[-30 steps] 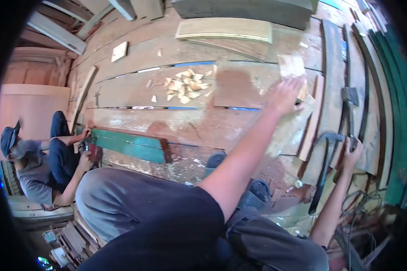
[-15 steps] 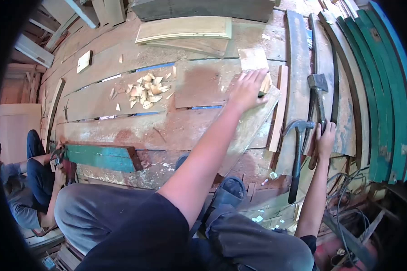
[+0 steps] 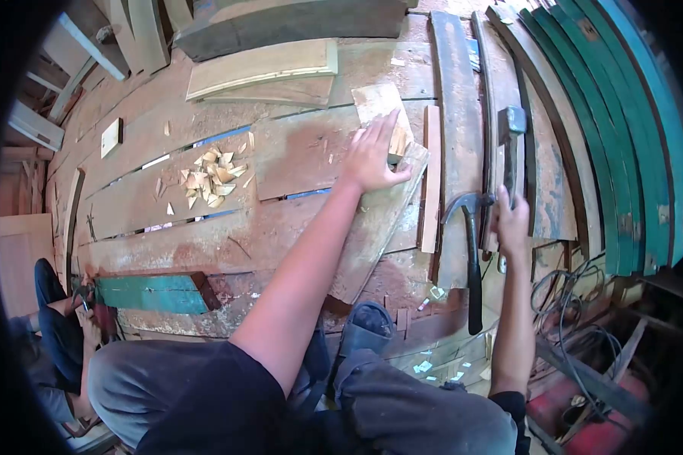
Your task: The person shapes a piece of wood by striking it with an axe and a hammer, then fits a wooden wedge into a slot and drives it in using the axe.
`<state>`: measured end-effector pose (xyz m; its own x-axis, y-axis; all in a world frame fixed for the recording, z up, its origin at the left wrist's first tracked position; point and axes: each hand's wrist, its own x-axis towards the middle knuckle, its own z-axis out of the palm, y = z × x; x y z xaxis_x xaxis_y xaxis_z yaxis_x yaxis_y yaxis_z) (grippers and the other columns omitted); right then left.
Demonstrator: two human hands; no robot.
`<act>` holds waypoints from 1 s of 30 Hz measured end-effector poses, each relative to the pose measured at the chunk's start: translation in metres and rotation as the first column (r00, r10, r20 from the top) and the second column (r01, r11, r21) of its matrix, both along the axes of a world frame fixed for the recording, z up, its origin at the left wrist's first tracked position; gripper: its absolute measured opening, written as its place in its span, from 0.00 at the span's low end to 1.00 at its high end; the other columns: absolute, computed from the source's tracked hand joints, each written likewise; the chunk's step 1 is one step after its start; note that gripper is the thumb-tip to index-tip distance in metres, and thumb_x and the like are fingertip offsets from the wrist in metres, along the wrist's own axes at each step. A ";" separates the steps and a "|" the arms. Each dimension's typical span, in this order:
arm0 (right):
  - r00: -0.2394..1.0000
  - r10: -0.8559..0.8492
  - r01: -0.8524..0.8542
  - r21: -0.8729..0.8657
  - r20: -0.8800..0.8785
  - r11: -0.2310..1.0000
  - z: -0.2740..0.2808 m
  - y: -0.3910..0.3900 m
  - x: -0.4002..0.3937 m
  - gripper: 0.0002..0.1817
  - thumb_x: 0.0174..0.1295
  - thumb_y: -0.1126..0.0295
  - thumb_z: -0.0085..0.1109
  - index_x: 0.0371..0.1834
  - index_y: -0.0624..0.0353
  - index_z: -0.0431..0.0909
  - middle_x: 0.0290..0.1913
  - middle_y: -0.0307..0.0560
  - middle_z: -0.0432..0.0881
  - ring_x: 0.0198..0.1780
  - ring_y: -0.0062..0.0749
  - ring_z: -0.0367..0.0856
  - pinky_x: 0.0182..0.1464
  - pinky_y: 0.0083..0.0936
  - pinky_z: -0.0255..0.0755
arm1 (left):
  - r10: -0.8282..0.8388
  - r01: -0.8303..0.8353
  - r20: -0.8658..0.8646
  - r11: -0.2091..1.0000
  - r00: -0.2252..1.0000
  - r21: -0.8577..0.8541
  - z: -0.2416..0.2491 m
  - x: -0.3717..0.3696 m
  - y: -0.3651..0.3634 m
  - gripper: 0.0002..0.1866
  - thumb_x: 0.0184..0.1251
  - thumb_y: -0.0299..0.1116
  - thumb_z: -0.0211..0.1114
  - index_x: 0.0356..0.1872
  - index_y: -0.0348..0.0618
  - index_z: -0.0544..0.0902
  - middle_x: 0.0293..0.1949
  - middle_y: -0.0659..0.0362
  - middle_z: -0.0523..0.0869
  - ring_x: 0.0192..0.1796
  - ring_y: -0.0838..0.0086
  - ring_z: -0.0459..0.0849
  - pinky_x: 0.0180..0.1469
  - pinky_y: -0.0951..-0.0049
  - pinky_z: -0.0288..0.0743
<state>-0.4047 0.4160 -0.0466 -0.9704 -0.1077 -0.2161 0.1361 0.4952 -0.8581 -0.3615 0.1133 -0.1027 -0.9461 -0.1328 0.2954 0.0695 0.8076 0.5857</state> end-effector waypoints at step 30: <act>0.847 0.151 -0.453 -0.544 -0.509 0.706 0.376 -0.176 0.086 0.18 0.67 0.59 0.59 0.23 0.52 0.66 0.17 0.30 0.64 0.17 0.15 0.61 0.21 0.16 0.55 | -0.427 0.502 -0.290 0.558 0.856 0.661 0.400 0.053 -0.026 0.29 0.70 0.59 0.54 0.54 0.42 0.81 0.44 0.54 0.85 0.49 0.70 0.83 0.51 0.67 0.78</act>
<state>-0.3186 0.2396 0.3291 -0.8334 -0.3723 0.4084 -0.3469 -0.2229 -0.9110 -0.3084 0.0870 0.2973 -0.9127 0.1199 0.3907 0.3939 0.0039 0.9191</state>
